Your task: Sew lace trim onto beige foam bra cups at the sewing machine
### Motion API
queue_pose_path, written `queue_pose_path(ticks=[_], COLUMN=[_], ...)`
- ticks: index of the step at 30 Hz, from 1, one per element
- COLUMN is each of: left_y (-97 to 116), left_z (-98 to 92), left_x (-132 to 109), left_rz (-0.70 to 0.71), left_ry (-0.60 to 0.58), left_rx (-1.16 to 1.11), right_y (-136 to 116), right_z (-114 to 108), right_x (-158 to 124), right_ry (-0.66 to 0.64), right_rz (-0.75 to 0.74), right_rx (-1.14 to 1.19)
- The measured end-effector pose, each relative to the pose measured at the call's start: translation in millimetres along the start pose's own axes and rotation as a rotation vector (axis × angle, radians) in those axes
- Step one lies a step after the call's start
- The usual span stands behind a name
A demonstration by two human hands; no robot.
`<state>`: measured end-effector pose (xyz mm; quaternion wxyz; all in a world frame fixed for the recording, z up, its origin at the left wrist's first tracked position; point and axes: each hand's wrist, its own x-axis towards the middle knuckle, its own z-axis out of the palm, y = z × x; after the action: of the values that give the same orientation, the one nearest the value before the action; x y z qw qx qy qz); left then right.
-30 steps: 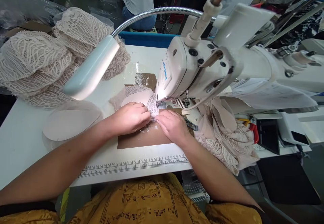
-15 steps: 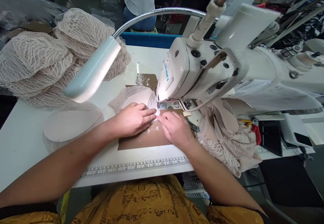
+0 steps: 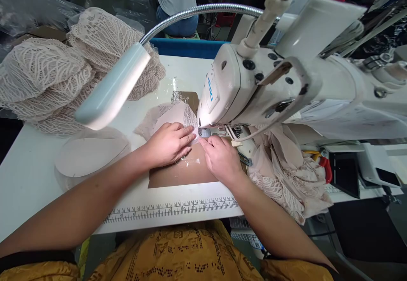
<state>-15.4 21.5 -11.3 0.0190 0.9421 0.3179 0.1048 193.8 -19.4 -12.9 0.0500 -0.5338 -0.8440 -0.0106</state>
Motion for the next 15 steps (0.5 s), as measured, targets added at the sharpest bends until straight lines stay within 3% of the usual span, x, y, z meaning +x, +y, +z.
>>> queue_pose_path(ticks=[15], left_y=[-11], left_z=[3.9], left_x=[0], left_rz=[-0.243], left_ry=[0.085], left_rx=[-0.026], right_y=[4], right_z=[0], right_x=[-2], right_ry=[0.071], right_rz=[-0.028], right_rx=[0.129])
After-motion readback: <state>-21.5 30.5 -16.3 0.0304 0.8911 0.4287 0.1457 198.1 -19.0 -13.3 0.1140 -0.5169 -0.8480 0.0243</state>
